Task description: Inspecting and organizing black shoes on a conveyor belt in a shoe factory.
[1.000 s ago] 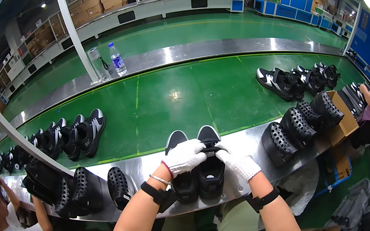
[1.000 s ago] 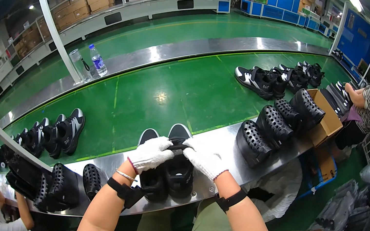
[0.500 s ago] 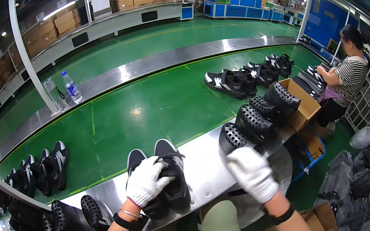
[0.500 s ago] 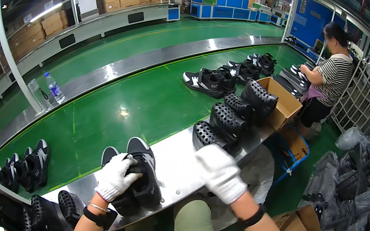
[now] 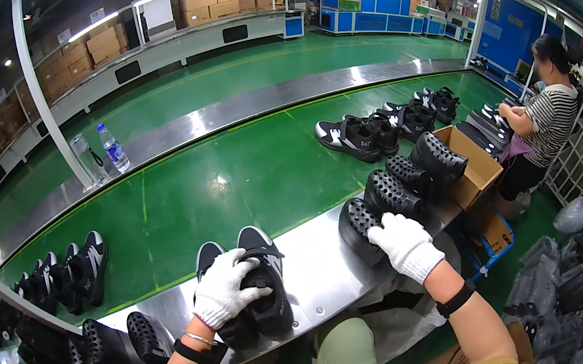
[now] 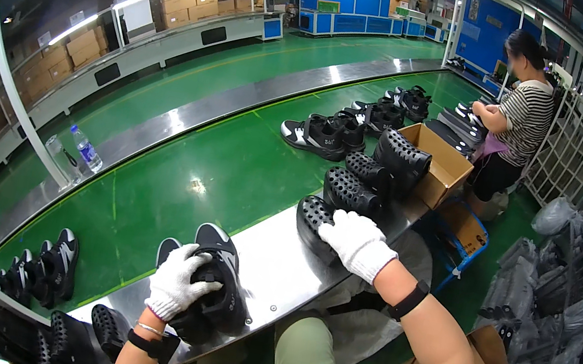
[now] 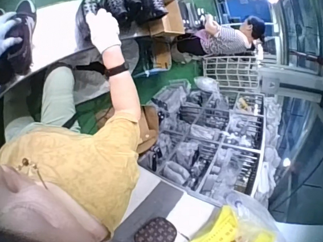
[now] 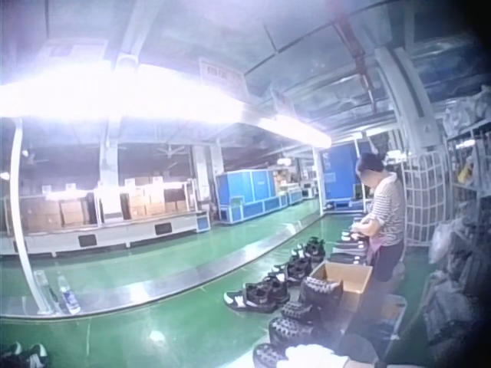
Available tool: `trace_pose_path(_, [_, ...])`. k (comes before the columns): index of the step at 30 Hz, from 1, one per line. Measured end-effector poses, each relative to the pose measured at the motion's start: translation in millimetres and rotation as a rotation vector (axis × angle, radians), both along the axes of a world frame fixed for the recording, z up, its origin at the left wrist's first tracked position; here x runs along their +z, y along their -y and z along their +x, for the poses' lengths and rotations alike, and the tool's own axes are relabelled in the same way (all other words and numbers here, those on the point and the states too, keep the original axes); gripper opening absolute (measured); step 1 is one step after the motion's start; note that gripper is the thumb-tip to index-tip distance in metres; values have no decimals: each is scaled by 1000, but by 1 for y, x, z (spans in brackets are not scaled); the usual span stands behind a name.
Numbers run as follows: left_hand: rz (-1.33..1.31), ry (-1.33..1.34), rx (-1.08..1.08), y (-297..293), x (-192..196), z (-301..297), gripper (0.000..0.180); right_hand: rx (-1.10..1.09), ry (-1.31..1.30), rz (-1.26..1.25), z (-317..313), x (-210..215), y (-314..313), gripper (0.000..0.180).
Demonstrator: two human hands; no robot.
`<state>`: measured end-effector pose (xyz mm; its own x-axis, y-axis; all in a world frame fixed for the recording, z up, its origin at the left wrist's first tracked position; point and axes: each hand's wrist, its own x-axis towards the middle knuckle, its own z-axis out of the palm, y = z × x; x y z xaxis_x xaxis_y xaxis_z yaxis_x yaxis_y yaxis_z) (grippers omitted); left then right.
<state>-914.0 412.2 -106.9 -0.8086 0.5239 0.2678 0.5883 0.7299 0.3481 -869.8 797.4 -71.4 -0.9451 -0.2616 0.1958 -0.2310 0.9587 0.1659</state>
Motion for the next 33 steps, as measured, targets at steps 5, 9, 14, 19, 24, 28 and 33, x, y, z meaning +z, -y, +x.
trace_pose_path(5, [104,-44,-108,8,3,1,61,40,-264,-83,19,30,1,14])
trace_pose_path(9, [627,159,-93,7,28,27,74,239,-557,-278,55,58,35,13])
trace_pose_path(14, [1278,612,-219,-19,48,85,88,520,45,-892,88,64,140,22])
trace_pose_path(19, [1699,1074,156,-10,58,117,40,581,133,-1136,103,56,184,55])
trace_pose_path(24, [1717,686,244,-21,55,129,48,302,187,-1352,110,27,222,59])
trace_pose_path(28, [1331,527,269,-25,35,112,63,195,27,-1413,107,24,222,40])
trace_pose_path(33, [583,16,69,-21,15,63,29,1,-145,-1355,101,28,171,32])
